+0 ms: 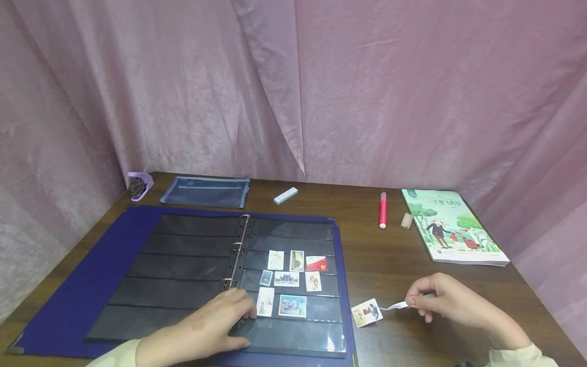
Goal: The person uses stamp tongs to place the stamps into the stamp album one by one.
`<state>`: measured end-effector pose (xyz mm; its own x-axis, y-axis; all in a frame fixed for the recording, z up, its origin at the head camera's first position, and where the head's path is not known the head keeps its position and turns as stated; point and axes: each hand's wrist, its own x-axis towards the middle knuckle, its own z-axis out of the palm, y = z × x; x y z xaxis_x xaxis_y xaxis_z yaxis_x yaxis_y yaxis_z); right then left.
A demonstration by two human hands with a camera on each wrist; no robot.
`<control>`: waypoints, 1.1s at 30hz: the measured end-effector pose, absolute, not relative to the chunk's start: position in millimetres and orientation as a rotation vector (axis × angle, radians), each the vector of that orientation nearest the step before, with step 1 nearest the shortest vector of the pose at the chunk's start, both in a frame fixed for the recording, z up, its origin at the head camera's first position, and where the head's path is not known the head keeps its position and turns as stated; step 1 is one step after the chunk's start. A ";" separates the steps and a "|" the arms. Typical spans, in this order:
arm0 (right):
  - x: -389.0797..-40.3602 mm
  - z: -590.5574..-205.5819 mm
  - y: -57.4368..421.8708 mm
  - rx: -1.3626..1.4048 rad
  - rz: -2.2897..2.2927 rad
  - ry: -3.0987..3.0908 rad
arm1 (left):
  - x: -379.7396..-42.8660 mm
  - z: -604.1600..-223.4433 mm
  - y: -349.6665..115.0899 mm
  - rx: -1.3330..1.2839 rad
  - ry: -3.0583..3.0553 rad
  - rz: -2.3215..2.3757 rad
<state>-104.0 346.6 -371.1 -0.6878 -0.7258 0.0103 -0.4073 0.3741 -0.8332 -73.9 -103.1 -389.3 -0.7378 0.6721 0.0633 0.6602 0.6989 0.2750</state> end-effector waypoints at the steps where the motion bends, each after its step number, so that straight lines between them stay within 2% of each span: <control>1: -103.9 -370.0 346.1 -0.984 -1.226 2.293 | -74.1 -388.2 -103.0 1.112 2.868 0.425; 13: -102.2 -363.5 342.0 -0.961 -1.202 2.341 | -70.0 -382.8 -99.4 1.108 2.933 0.321; 33: -105.6 -349.1 334.9 -0.902 -1.149 2.419 | -76.8 -385.7 -102.3 1.082 2.856 0.440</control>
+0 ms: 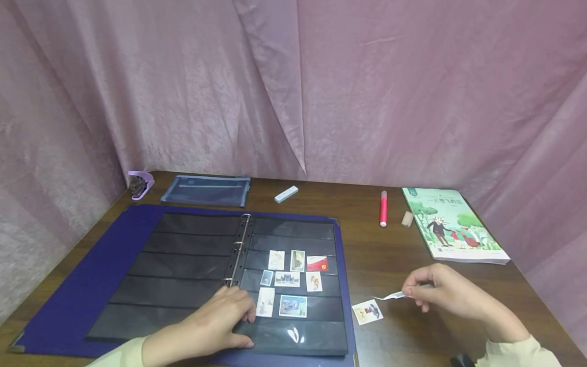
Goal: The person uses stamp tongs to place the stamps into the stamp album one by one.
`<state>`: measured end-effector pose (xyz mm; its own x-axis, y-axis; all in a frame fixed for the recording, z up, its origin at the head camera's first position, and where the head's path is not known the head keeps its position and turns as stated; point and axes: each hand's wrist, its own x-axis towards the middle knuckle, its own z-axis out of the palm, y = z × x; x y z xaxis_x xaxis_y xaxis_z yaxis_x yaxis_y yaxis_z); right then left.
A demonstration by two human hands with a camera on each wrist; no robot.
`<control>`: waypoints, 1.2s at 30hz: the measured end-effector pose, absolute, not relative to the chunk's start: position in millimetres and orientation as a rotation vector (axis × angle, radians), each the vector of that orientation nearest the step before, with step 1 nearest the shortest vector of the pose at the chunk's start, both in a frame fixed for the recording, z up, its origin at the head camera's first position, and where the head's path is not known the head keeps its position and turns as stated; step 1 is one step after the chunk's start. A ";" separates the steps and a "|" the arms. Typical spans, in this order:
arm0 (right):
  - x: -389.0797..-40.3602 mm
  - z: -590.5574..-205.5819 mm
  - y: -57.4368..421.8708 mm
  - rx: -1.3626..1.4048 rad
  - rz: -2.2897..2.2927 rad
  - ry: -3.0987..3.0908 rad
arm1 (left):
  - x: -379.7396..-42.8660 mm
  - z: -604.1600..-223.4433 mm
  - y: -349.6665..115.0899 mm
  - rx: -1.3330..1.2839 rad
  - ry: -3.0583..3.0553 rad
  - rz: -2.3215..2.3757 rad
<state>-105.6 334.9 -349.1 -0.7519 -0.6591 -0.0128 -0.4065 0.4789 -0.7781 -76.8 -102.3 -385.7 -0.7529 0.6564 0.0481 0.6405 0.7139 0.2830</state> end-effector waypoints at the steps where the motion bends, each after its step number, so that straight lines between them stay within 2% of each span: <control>1: -106.1 -349.1 335.8 -0.892 -1.143 2.419 | -76.9 -385.3 -102.5 1.082 2.847 0.441; 21: -119.4 -355.8 335.3 -0.758 -0.983 2.394 | -80.7 -380.1 -103.9 1.052 2.778 0.491; 36: -120.9 -360.2 332.4 -0.844 -1.015 2.332 | -82.0 -379.5 -104.2 1.033 2.728 0.559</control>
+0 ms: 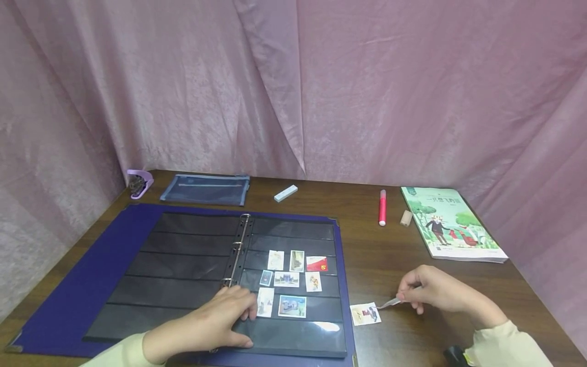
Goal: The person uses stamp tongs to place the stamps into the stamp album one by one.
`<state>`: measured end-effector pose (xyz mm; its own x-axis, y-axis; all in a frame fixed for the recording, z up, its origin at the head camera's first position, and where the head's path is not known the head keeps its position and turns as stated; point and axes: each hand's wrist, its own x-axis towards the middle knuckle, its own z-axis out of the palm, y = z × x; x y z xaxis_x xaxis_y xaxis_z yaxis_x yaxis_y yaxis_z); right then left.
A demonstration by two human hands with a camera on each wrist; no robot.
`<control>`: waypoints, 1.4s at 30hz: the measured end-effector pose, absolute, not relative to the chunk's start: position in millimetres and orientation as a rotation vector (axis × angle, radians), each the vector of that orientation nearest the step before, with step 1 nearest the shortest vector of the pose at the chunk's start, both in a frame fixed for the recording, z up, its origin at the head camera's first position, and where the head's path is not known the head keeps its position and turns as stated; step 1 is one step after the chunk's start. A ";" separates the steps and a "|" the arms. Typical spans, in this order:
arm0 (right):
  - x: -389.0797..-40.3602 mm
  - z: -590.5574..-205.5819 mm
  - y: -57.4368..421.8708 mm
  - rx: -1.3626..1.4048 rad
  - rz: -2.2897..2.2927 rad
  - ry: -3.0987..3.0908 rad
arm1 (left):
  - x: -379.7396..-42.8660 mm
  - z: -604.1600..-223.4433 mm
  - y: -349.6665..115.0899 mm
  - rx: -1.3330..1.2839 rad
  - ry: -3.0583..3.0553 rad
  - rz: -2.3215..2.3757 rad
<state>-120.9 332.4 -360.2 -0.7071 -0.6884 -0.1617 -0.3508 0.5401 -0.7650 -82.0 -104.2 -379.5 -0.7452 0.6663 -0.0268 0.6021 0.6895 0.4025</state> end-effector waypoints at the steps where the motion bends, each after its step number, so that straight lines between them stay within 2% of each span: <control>1: -120.7 -360.2 332.4 -0.853 -1.009 2.340 | -82.0 -379.8 -104.3 1.036 2.729 0.560; 19: -114.1 -336.5 325.5 -0.945 -1.052 2.510 | -86.6 -384.8 -108.3 1.045 2.675 0.737; 42: -124.6 -353.1 233.1 -0.867 -1.132 2.446 | -89.9 -390.3 -107.0 1.039 2.683 0.813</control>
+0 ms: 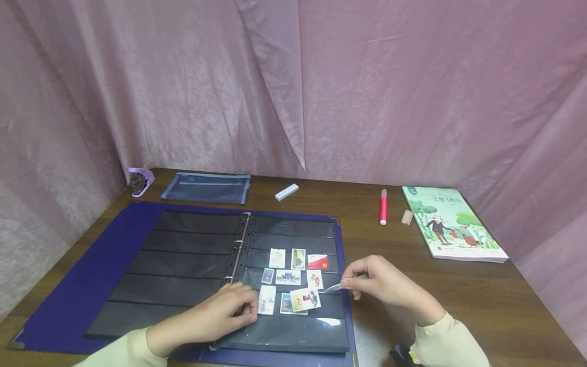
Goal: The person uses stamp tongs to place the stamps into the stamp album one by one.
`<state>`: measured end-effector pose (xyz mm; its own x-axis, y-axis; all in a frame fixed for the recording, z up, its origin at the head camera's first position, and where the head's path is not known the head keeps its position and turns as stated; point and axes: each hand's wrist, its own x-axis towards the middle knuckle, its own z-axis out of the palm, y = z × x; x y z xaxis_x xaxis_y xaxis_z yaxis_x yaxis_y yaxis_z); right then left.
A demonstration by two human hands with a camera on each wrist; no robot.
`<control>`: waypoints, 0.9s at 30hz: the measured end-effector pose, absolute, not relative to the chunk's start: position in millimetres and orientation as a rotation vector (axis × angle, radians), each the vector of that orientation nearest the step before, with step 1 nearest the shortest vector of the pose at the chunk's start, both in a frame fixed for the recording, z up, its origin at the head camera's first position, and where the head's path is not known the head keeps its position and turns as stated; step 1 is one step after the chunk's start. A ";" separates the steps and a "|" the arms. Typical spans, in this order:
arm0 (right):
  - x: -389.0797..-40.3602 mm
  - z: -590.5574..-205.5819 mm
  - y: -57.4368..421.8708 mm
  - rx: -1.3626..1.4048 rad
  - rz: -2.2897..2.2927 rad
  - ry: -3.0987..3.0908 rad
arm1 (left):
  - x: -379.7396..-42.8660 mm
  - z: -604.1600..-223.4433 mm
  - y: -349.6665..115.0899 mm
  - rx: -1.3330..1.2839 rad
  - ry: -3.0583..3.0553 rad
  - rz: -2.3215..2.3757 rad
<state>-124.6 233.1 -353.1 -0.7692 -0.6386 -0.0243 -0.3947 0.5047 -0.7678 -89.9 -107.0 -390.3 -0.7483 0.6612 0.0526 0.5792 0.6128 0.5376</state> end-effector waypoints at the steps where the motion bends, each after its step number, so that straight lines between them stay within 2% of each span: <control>1: -125.2 -354.2 229.6 -0.854 -1.133 2.445 | -90.3 -390.4 -107.1 1.035 2.681 0.814; 27: -113.6 -372.8 182.5 -0.753 -1.075 2.468 | -90.4 -389.6 -107.6 1.021 2.657 0.812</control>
<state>-113.6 182.5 -372.8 -0.7999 -0.5921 -0.0983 -0.3314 0.5722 -0.7502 -90.4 -107.6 -389.6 -0.7474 0.6639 0.0255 0.5647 0.6146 0.5509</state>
